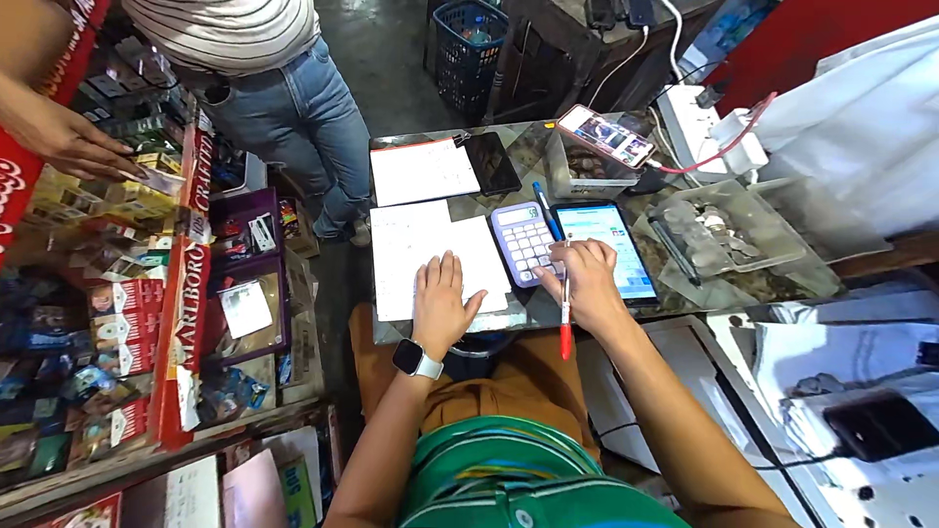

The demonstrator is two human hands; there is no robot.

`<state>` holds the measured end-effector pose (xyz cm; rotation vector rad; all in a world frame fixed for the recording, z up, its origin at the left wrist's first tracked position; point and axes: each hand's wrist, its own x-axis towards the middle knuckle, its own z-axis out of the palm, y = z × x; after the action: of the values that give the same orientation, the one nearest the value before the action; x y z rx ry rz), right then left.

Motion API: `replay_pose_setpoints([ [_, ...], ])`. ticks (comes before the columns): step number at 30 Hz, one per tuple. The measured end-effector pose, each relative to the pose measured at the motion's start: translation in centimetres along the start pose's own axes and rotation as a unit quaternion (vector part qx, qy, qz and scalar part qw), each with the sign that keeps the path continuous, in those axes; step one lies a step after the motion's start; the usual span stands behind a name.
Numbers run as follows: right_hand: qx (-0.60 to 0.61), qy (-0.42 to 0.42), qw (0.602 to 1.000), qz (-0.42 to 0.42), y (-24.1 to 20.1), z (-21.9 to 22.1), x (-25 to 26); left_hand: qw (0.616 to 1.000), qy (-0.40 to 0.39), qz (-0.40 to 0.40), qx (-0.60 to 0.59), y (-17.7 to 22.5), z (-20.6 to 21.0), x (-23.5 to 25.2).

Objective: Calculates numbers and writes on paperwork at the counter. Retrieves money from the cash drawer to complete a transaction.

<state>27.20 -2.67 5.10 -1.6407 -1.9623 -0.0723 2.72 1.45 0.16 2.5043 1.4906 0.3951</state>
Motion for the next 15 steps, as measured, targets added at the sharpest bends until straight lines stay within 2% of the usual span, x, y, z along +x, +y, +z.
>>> replay_pose_setpoints([
  [4,0.002,0.055,0.998,-0.021,-0.1,-0.9,-1.2,1.000,-0.003,-0.001,-0.003,0.0,0.0,0.0],
  [8,0.025,-0.026,0.999,0.016,0.3,0.1,-2.7,1.000,0.014,0.009,-0.016,0.1,0.0,-0.1],
  [15,0.007,-0.019,1.000,0.014,-0.2,0.4,-2.1,0.998,0.047,0.020,-0.024,0.0,0.2,-0.3],
])
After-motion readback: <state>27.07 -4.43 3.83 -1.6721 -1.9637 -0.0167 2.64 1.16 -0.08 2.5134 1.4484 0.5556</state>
